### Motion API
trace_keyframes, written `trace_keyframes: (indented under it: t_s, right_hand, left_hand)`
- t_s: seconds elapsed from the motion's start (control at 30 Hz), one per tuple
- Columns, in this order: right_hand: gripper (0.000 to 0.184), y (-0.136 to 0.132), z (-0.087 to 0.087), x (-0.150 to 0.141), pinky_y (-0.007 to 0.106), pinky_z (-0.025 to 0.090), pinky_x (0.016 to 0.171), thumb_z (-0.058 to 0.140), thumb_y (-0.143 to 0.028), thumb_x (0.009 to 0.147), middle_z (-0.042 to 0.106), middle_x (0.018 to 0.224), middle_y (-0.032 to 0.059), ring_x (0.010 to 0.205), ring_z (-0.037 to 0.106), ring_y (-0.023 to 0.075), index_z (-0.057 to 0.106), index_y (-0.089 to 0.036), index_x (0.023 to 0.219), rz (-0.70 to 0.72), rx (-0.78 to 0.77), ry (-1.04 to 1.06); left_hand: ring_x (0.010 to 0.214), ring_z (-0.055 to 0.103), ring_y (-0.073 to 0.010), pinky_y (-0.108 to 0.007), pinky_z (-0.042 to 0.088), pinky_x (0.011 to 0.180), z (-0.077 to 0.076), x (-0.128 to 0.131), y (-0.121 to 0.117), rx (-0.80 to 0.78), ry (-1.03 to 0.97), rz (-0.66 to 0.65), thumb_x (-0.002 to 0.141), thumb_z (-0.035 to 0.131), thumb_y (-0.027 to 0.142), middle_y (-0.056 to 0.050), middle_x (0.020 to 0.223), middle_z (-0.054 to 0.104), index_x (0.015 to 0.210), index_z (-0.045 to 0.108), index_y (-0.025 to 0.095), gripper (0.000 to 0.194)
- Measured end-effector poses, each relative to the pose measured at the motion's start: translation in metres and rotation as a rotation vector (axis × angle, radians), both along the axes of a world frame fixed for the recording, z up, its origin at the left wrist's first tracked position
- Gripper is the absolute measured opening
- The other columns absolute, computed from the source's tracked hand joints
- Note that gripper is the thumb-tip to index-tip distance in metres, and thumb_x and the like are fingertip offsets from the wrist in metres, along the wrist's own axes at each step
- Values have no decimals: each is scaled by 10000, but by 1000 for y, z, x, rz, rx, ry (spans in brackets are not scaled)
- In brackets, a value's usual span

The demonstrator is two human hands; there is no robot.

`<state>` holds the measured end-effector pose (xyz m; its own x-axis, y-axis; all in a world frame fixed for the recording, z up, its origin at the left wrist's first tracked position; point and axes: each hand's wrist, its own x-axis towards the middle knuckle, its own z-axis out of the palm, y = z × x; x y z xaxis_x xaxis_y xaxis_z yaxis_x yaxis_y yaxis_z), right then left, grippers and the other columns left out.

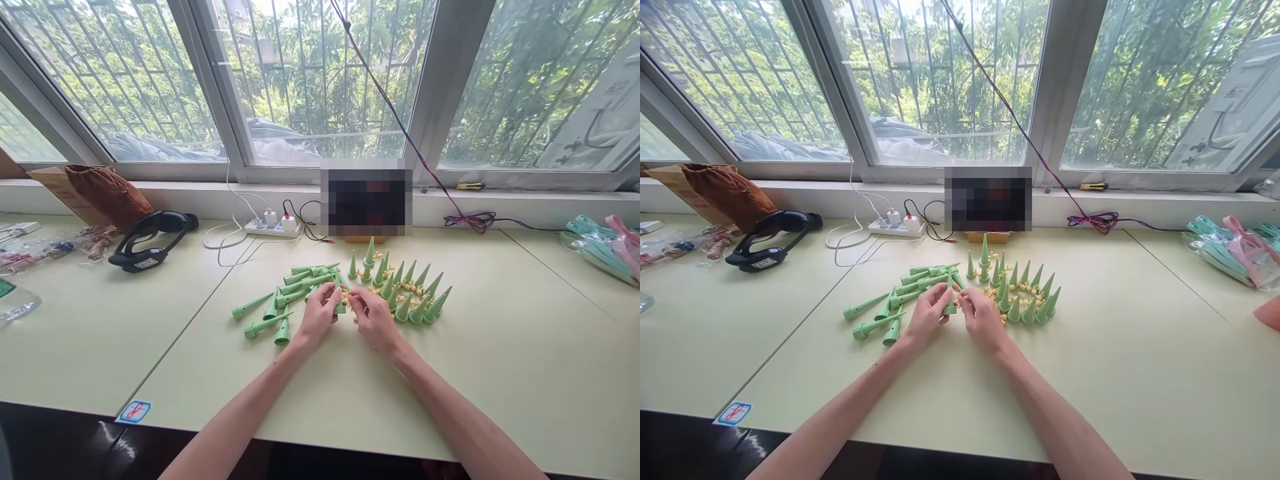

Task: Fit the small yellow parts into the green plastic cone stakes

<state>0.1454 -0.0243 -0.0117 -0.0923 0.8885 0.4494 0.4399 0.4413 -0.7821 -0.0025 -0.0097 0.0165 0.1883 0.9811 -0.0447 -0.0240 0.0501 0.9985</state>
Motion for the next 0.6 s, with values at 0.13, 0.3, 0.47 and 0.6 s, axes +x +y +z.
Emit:
trace_keyframes:
  t_s: [0.13, 0.3, 0.47, 0.6]
  right_hand:
    - [253, 1, -2, 1, 274, 470, 623, 422, -319, 988, 670, 921, 74, 752, 611, 185, 623, -189, 1067, 8, 20, 12]
    - [217, 1, -2, 2, 273, 477, 610, 455, -276, 971, 667, 981, 81, 735, 615, 176, 641, -193, 1046, 41, 13, -9]
    - [224, 2, -1, 3, 280, 488, 616, 464, -274, 969, 668, 928, 70, 720, 613, 174, 670, -194, 1002, 66, 5, 23]
    - [216, 2, -2, 4, 281, 495, 607, 469, -282, 965, 668, 891, 55, 685, 609, 166, 666, -195, 974, 64, -12, 48]
  left_hand:
    - [523, 355, -65, -181, 246, 421, -5, -1, 5, -37, -109, 7, 763, 662, 522, 16, 705, 514, 992, 648, 188, 405]
    - [501, 325, -50, -177, 219, 422, -8, -2, 7, -68, -148, 7, 758, 673, 512, 22, 690, 493, 988, 640, 172, 413]
    - [485, 292, -44, -179, 197, 420, -8, -3, 7, -86, -142, -4, 757, 672, 510, 26, 679, 488, 972, 637, 166, 407]
    - [480, 288, -45, -181, 184, 421, -7, -3, 7, -102, -130, -16, 749, 677, 515, 28, 665, 480, 941, 635, 161, 405]
